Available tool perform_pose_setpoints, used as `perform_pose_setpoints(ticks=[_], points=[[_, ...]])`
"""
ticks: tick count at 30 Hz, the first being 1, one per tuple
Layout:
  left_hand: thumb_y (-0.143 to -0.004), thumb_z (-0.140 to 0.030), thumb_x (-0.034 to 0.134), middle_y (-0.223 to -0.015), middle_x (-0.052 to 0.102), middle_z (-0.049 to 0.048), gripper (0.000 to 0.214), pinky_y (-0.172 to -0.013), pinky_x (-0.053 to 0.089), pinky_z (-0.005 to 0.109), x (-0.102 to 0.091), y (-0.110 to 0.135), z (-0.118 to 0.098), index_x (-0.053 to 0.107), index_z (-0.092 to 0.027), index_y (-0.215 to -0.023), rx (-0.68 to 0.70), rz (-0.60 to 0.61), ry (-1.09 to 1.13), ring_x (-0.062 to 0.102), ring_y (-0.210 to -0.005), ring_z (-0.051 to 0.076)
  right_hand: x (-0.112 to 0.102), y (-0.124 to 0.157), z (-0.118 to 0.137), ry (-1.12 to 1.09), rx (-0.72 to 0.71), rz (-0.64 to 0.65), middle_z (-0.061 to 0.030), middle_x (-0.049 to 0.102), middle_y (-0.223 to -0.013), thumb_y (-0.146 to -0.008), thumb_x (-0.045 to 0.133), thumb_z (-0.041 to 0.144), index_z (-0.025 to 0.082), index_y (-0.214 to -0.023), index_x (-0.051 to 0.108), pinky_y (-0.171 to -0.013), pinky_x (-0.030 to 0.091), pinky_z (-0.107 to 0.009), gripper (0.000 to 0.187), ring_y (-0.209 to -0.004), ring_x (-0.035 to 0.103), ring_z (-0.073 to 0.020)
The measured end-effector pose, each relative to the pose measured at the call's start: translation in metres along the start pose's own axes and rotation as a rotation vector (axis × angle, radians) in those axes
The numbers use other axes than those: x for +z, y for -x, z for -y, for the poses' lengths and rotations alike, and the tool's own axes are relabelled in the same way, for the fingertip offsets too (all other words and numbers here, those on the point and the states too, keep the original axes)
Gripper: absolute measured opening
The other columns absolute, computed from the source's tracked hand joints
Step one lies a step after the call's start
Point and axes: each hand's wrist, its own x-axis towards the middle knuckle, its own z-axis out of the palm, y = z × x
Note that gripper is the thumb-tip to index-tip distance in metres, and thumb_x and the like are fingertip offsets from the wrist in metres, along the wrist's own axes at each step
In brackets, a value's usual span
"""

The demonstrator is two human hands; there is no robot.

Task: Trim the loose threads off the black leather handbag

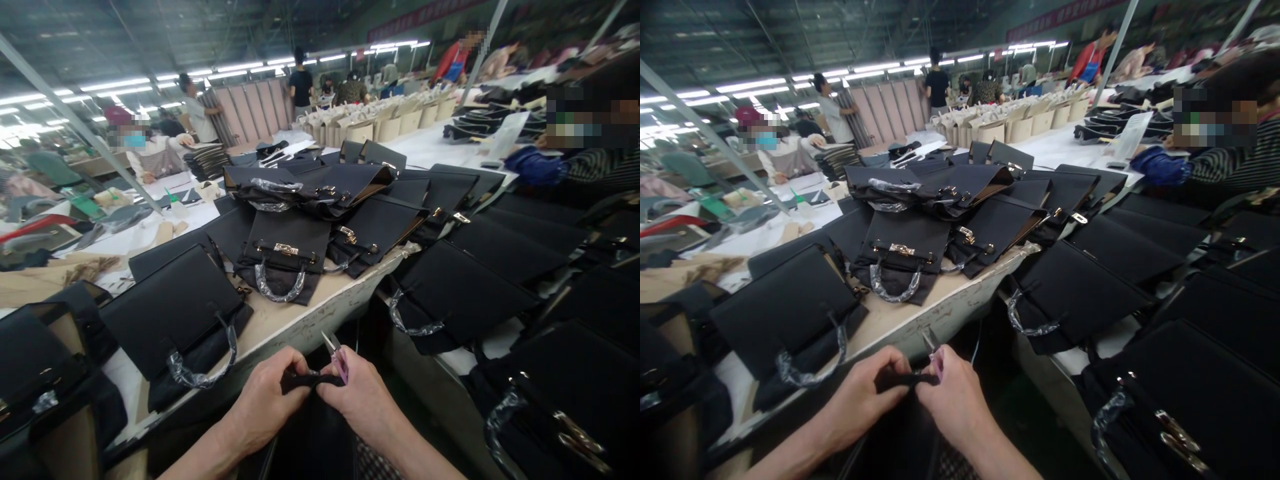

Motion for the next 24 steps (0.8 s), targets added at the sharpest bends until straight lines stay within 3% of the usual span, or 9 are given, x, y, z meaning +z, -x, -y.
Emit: perform_pose_setpoints(ticks=[6, 12, 18, 24], points=[[-0.084, -0.011, 0.058, -0.092, 0.066, 0.0019, 0.010, -0.078, 0.047, 0.025, 0.000, 0.006, 0.002, 0.060, -0.020, -0.084, 0.236, -0.060, -0.154, 0.061, -0.085, 0.015, 0.002, 0.003, 0.004, 0.044, -0.006, -0.024, 0.0008, 0.066, -0.073, -0.069, 0.063, 0.015, 0.021, -0.074, 0.052, -0.060, 0.040, -0.026, 0.013, -0.069, 0.060, -0.0170], [-0.092, -0.013, 0.054, -0.096, 0.070, 0.0020, 0.013, -0.077, 0.053, 0.024, 0.010, 0.010, 0.013, 0.063, -0.020, -0.096, 0.483, -0.234, -0.284, 0.067, -0.084, 0.014, 0.003, 0.003, 0.003, 0.097, 0.005, -0.045, 0.0008, 0.065, -0.072, -0.069, 0.063, 0.014, 0.021, -0.073, 0.051, -0.058, 0.037, -0.025, 0.014, -0.066, 0.058, -0.0162], [-0.092, -0.013, 0.052, -0.090, 0.071, 0.0031, 0.014, -0.072, 0.056, 0.030, 0.012, 0.015, 0.009, 0.063, -0.020, -0.098, 0.361, -0.245, -0.473, 0.070, -0.075, 0.018, 0.009, 0.006, 0.008, 0.173, -0.031, -0.074, 0.0013, 0.062, -0.072, -0.070, 0.062, 0.010, 0.021, -0.072, 0.047, -0.059, 0.034, -0.025, 0.019, -0.066, 0.054, -0.0158], [-0.090, -0.014, 0.053, -0.085, 0.070, 0.0015, 0.013, -0.068, 0.055, 0.035, 0.000, 0.012, -0.008, 0.064, -0.020, -0.092, 0.153, -0.028, -0.620, 0.070, -0.075, 0.023, 0.014, 0.008, 0.007, 0.211, -0.053, -0.060, 0.0014, 0.061, -0.073, -0.070, 0.061, 0.010, 0.022, -0.073, 0.046, -0.059, 0.032, -0.025, 0.019, -0.065, 0.052, -0.0156]])
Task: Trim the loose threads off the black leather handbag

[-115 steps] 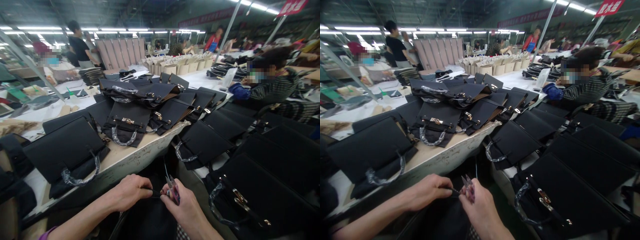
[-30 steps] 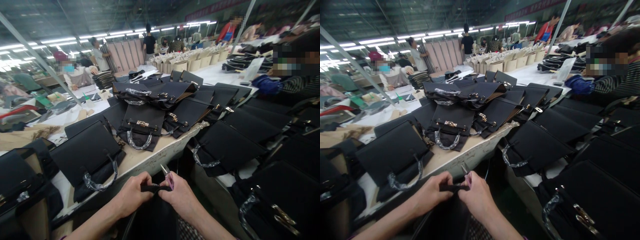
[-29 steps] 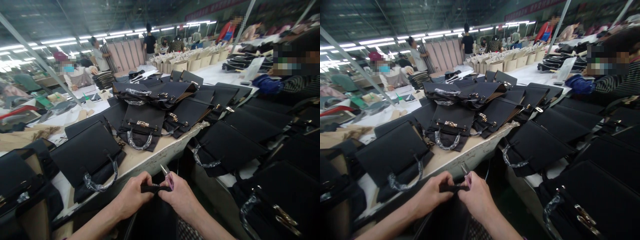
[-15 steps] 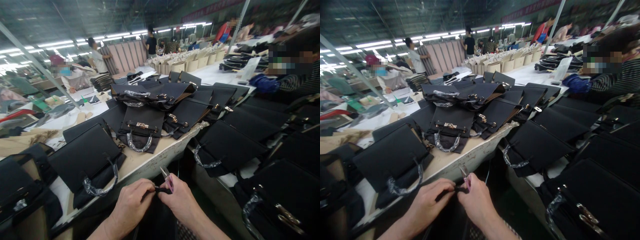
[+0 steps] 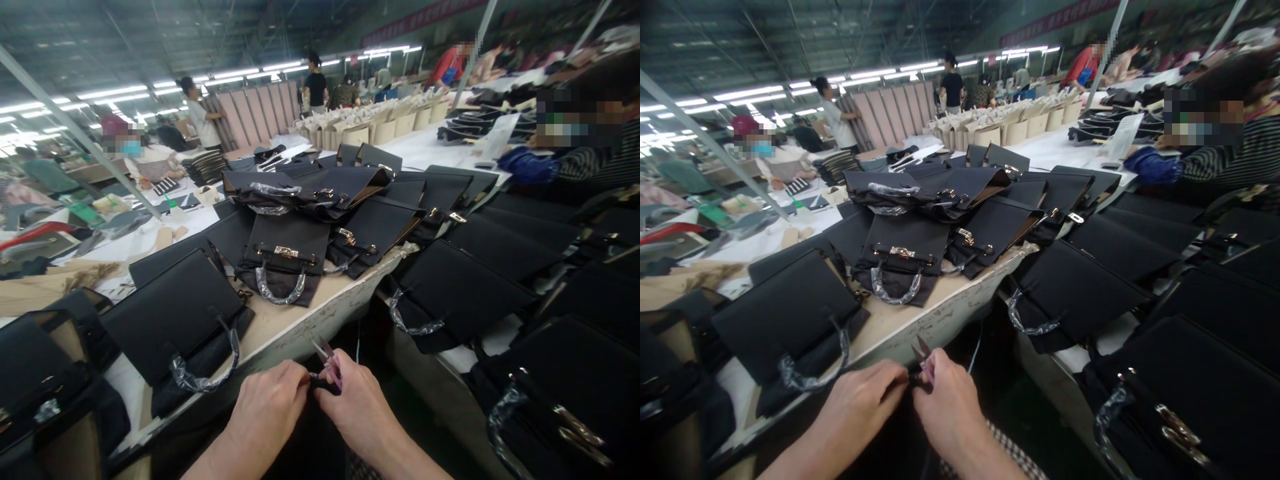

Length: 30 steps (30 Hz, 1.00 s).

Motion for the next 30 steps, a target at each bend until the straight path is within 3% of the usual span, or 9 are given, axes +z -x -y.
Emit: perform_pose_setpoints(ticks=[4, 10, 15, 19, 24, 30], points=[[-0.089, -0.013, 0.053, -0.086, 0.069, 0.0026, 0.012, -0.070, 0.054, 0.036, -0.007, -0.006, -0.004, 0.063, -0.019, -0.089, -0.018, 0.098, -0.065, 0.069, -0.078, 0.024, 0.001, 0.001, -0.001, 0.020, -0.017, -0.013, 0.0023, 0.059, -0.071, -0.069, 0.060, 0.010, 0.022, -0.072, 0.046, -0.058, 0.030, -0.025, 0.019, -0.064, 0.050, -0.0151], [-0.088, -0.011, 0.053, -0.087, 0.067, 0.0023, 0.009, -0.070, 0.051, 0.031, -0.009, -0.010, -0.001, 0.060, -0.018, -0.089, 0.009, 0.135, 0.001, 0.066, -0.078, 0.020, 0.000, 0.001, 0.000, 0.014, -0.010, -0.009, 0.0026, 0.059, -0.071, -0.069, 0.060, 0.010, 0.021, -0.072, 0.047, -0.058, 0.029, -0.026, 0.017, -0.064, 0.050, -0.0149], [-0.090, -0.018, 0.056, -0.085, 0.068, -0.0025, 0.006, -0.073, 0.050, 0.028, -0.009, 0.000, 0.008, 0.060, -0.022, -0.090, -0.056, 0.059, 0.169, 0.066, -0.077, 0.017, -0.001, 0.000, 0.002, 0.005, 0.019, 0.002, 0.0022, 0.059, -0.071, -0.069, 0.061, 0.011, 0.021, -0.073, 0.048, -0.058, 0.029, -0.026, 0.017, -0.065, 0.051, -0.0152], [-0.090, -0.016, 0.057, -0.087, 0.070, -0.0035, 0.010, -0.075, 0.051, 0.028, -0.005, 0.006, 0.013, 0.063, -0.024, -0.091, -0.007, -0.046, 0.183, 0.068, -0.078, 0.017, -0.001, 0.000, 0.003, 0.003, 0.010, 0.008, 0.0017, 0.060, -0.072, -0.070, 0.061, 0.011, 0.021, -0.073, 0.049, -0.059, 0.030, -0.026, 0.016, -0.066, 0.051, -0.0156], [-0.091, -0.014, 0.049, -0.085, 0.071, 0.0024, 0.016, -0.070, 0.055, 0.032, 0.002, 0.008, 0.013, 0.063, -0.020, -0.095, 0.150, -0.169, -0.014, 0.070, -0.074, 0.021, 0.003, 0.001, 0.004, 0.007, -0.002, 0.004, 0.0016, 0.061, -0.073, -0.070, 0.060, 0.011, 0.021, -0.073, 0.047, -0.059, 0.030, -0.025, 0.017, -0.066, 0.052, -0.0155], [-0.085, -0.010, 0.053, -0.071, 0.066, 0.0024, 0.013, -0.058, 0.056, 0.035, 0.001, 0.007, 0.002, 0.062, -0.019, -0.082, 0.136, -0.131, -0.270, 0.068, -0.063, 0.024, 0.009, 0.004, 0.005, 0.043, -0.047, -0.021, 0.0025, 0.058, -0.071, -0.070, 0.059, 0.010, 0.022, -0.071, 0.043, -0.059, 0.029, -0.026, 0.020, -0.065, 0.049, -0.0147]])
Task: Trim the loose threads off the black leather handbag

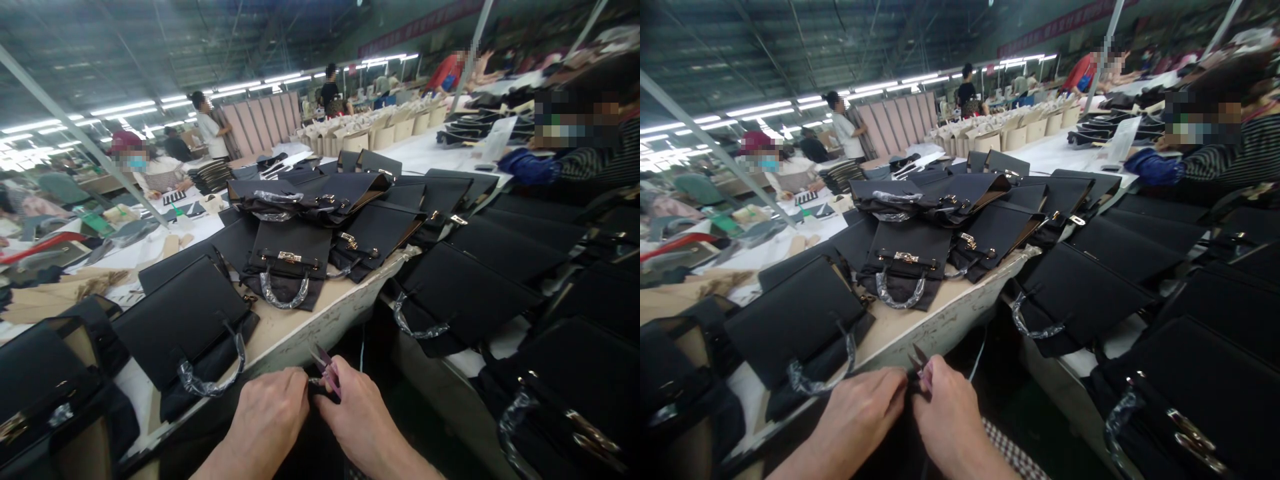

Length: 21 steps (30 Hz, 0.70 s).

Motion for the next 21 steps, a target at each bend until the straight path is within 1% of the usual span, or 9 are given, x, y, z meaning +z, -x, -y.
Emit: perform_pose_setpoints(ticks=[3, 6, 10, 13, 17, 21], points=[[-0.084, -0.009, 0.054, -0.071, 0.066, 0.0026, 0.012, -0.056, 0.056, 0.034, -0.005, -0.007, -0.004, 0.061, -0.018, -0.080, 0.005, 0.069, -0.066, 0.068, -0.063, 0.023, 0.001, 0.001, 0.000, 0.028, -0.016, -0.012, 0.0026, 0.057, -0.070, -0.070, 0.058, 0.009, 0.022, -0.071, 0.042, -0.059, 0.028, -0.026, 0.021, -0.064, 0.048, -0.0147], [-0.085, -0.008, 0.051, -0.075, 0.067, 0.0044, 0.014, -0.059, 0.057, 0.036, -0.009, -0.014, -0.005, 0.060, -0.017, -0.082, 0.028, 0.170, -0.095, 0.068, -0.067, 0.024, 0.000, 0.001, 0.000, 0.024, -0.017, -0.008, 0.0024, 0.057, -0.070, -0.070, 0.058, 0.008, 0.022, -0.071, 0.043, -0.059, 0.028, -0.026, 0.020, -0.064, 0.048, -0.0148], [-0.089, -0.009, 0.046, -0.081, 0.067, 0.0065, 0.015, -0.067, 0.058, 0.040, -0.012, -0.021, -0.002, 0.059, -0.015, -0.087, 0.023, 0.273, -0.075, 0.068, -0.075, 0.025, -0.004, 0.001, 0.000, 0.012, 0.001, -0.008, 0.0025, 0.057, -0.070, -0.070, 0.059, 0.009, 0.022, -0.071, 0.044, -0.059, 0.028, -0.026, 0.019, -0.064, 0.049, -0.0149], [-0.089, -0.011, 0.047, -0.087, 0.067, 0.0071, 0.012, -0.072, 0.057, 0.037, -0.016, -0.022, 0.001, 0.059, -0.015, -0.090, 0.028, 0.338, -0.021, 0.067, -0.079, 0.023, -0.005, 0.001, 0.000, 0.001, 0.011, 0.001, 0.0025, 0.058, -0.070, -0.070, 0.059, 0.010, 0.022, -0.072, 0.045, -0.059, 0.028, -0.026, 0.018, -0.065, 0.049, -0.0151], [-0.088, -0.008, 0.047, -0.088, 0.066, 0.0070, 0.014, -0.074, 0.057, 0.036, -0.017, -0.022, 0.004, 0.058, -0.014, -0.091, 0.066, 0.350, 0.029, 0.066, -0.082, 0.022, -0.003, -0.001, -0.002, -0.003, 0.007, -0.001, 0.0028, 0.058, -0.070, -0.069, 0.060, 0.010, 0.022, -0.071, 0.043, -0.059, 0.028, -0.025, 0.020, -0.064, 0.049, -0.0147], [-0.086, -0.006, 0.044, -0.087, 0.064, 0.0082, 0.016, -0.071, 0.058, 0.039, -0.008, -0.018, 0.005, 0.058, -0.014, -0.089, 0.067, 0.305, -0.004, 0.066, -0.079, 0.024, -0.003, -0.004, -0.002, -0.012, 0.018, 0.009, 0.0020, 0.060, -0.073, -0.069, 0.060, 0.011, 0.021, -0.071, 0.044, -0.059, 0.029, -0.025, 0.020, -0.066, 0.050, -0.0147]])
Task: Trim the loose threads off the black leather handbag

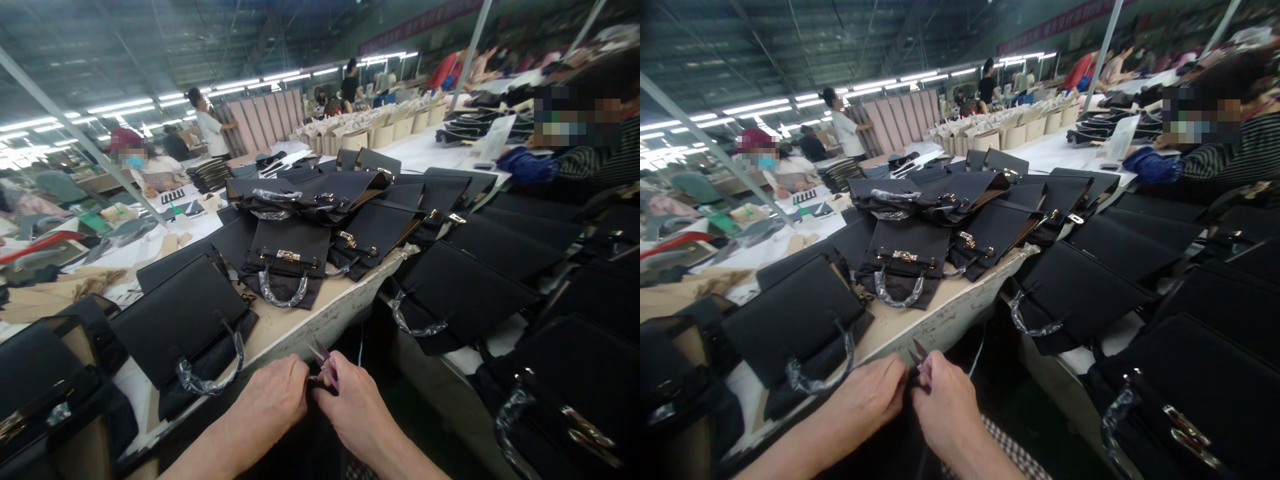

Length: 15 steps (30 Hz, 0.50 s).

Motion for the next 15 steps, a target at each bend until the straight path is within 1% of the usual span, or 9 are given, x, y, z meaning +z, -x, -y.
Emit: perform_pose_setpoints(ticks=[5, 8, 11, 15], points=[[-0.082, -0.003, 0.043, -0.082, 0.062, 0.0071, 0.019, -0.067, 0.057, 0.038, 0.017, 0.004, -0.001, 0.056, -0.016, -0.087, -0.006, -0.125, -0.067, 0.064, -0.074, 0.023, -0.003, -0.002, 0.001, -0.019, 0.017, 0.031, 0.0002, 0.063, -0.077, -0.069, 0.062, 0.012, 0.021, -0.074, 0.049, -0.061, 0.030, -0.025, 0.016, -0.069, 0.052, -0.0158], [-0.083, -0.003, 0.043, -0.083, 0.062, 0.0069, 0.019, -0.067, 0.056, 0.036, 0.022, 0.006, -0.003, 0.056, -0.016, -0.087, -0.032, -0.153, -0.039, 0.063, -0.075, 0.023, -0.005, -0.003, 0.001, -0.023, 0.013, 0.047, 0.0009, 0.061, -0.075, -0.069, 0.063, 0.013, 0.021, -0.074, 0.049, -0.059, 0.029, -0.025, 0.017, -0.067, 0.050, -0.0154], [-0.085, -0.004, 0.042, -0.082, 0.062, 0.0059, 0.018, -0.067, 0.053, 0.034, 0.019, 0.006, -0.004, 0.056, -0.015, -0.085, -0.107, -0.154, 0.088, 0.063, -0.074, 0.021, -0.005, -0.004, 0.000, -0.037, -0.006, 0.047, 0.0026, 0.058, -0.070, -0.069, 0.063, 0.013, 0.021, -0.071, 0.046, -0.058, 0.028, -0.025, 0.018, -0.065, 0.048, -0.0145], [-0.087, -0.009, 0.049, -0.075, 0.061, -0.0005, 0.013, -0.065, 0.047, 0.028, 0.009, 0.007, -0.001, 0.056, -0.018, -0.081, -0.179, -0.176, 0.402, 0.060, -0.069, 0.016, -0.005, -0.003, -0.002, -0.065, -0.010, 0.046, 0.0032, 0.058, -0.070, -0.070, 0.063, 0.014, 0.021, -0.071, 0.047, -0.059, 0.030, -0.025, 0.018, -0.065, 0.049, -0.0144]])
